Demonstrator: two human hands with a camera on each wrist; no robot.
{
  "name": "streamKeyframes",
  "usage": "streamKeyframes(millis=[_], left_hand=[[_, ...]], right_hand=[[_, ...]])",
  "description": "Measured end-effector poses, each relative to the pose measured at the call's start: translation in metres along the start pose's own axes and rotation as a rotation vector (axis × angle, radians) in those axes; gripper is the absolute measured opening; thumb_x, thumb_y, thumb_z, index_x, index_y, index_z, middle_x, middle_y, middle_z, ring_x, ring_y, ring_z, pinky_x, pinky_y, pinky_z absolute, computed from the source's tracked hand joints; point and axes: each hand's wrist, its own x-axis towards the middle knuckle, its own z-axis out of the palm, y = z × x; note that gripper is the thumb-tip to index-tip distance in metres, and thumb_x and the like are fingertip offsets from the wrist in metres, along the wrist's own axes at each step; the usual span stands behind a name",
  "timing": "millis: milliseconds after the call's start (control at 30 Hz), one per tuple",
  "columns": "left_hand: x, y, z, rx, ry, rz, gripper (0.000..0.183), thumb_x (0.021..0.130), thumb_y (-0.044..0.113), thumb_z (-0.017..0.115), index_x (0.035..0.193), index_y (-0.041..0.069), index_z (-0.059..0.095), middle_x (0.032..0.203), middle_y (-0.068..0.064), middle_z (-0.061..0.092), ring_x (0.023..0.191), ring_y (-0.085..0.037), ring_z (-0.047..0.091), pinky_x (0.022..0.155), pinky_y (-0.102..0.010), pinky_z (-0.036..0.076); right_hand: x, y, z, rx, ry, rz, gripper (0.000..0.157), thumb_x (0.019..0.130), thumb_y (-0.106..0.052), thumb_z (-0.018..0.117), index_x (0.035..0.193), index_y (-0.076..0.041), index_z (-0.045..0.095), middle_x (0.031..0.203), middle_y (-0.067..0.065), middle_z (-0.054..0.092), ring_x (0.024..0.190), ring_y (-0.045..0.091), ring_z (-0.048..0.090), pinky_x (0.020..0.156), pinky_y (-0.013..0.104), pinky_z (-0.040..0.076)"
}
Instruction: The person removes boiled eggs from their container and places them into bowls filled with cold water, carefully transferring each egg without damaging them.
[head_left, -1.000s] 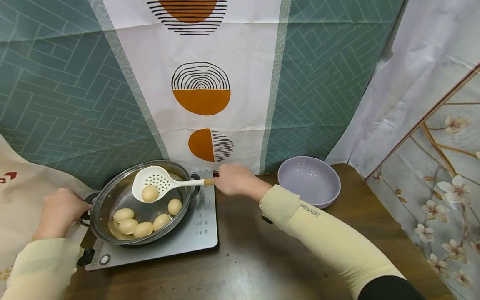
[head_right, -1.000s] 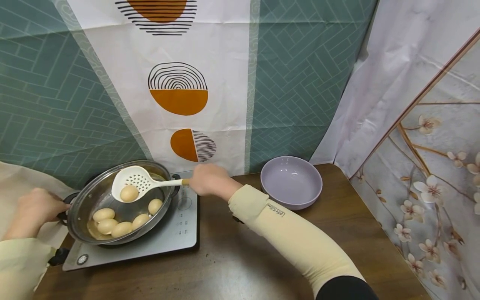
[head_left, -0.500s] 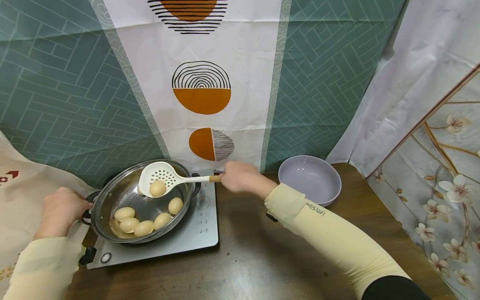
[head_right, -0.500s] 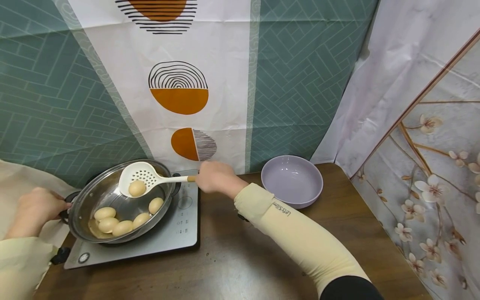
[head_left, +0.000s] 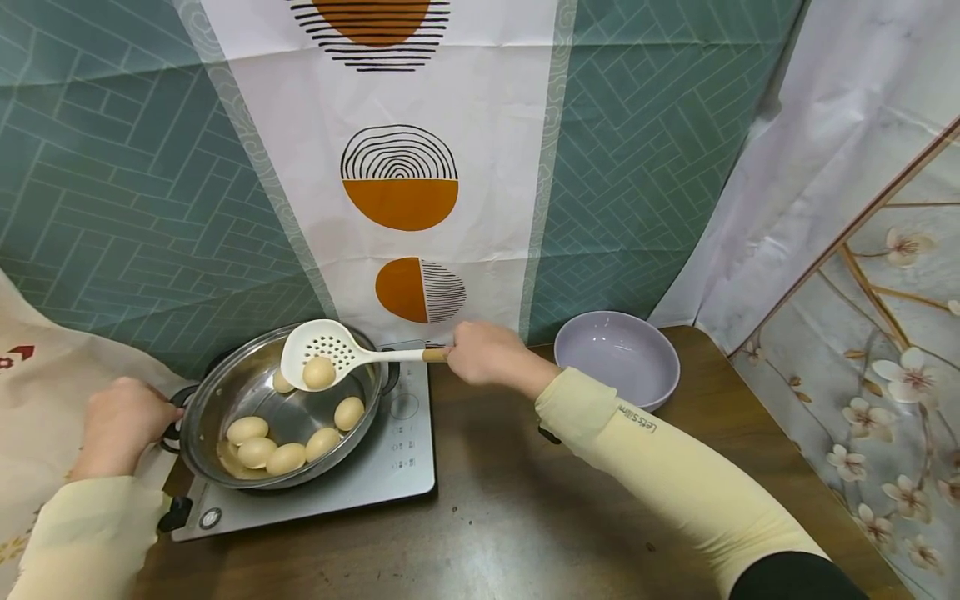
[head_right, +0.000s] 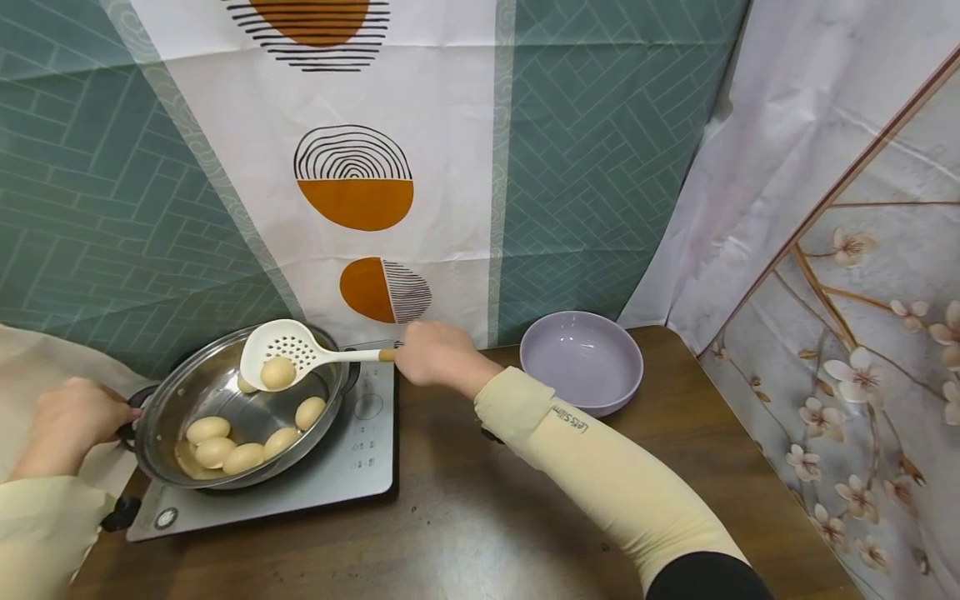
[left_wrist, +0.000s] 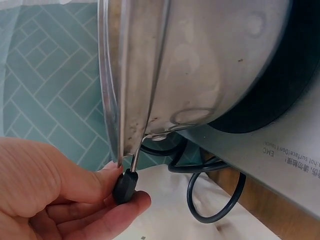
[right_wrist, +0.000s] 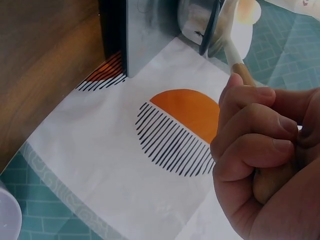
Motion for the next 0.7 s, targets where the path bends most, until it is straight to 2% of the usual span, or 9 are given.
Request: streamKeyframes(millis=[267, 467, 700], left_hand=[[0.0, -0.001, 0.0, -0.007, -0.01, -0.022, 0.029, 0.071, 0.022, 0.071, 0.06, -0.005, 0.067, 0.06, -0.019, 0.061, 0.056, -0.032, 0.052, 0.049, -0.033, 0.034], [-0.001, -0.001, 0.0, -0.006, 0.006, -0.022, 0.03, 0.07, 0.022, 0.072, 0.061, -0.006, 0.067, 0.062, -0.022, 0.061, 0.056, -0.034, 0.052, 0.048, -0.033, 0.035], [-0.002, 0.0, 0.001, -0.022, 0.02, -0.001, 0.027, 0.07, 0.02, 0.072, 0.062, -0.005, 0.069, 0.061, -0.02, 0.062, 0.055, -0.031, 0.052, 0.047, -0.033, 0.035]], right_hand=[[-0.009, 0.009, -0.013, 0.073, -0.052, -0.019, 0.036, 0.094, -0.033, 0.043, 0.064, -0.02, 0.058, 0.059, -0.004, 0.047, 0.051, 0.014, 0.043, 0.048, 0.03, 0.035], [-0.018, 0.023, -0.026, 0.101, -0.043, -0.006, 0.031, 0.093, -0.032, 0.044, 0.074, -0.021, 0.066, 0.065, -0.004, 0.054, 0.055, 0.014, 0.046, 0.051, 0.03, 0.037], [-0.03, 0.053, -0.034, 0.133, -0.019, 0.053, 0.028, 0.093, -0.034, 0.046, 0.083, -0.021, 0.069, 0.072, 0.0, 0.056, 0.056, 0.015, 0.044, 0.05, 0.028, 0.035]])
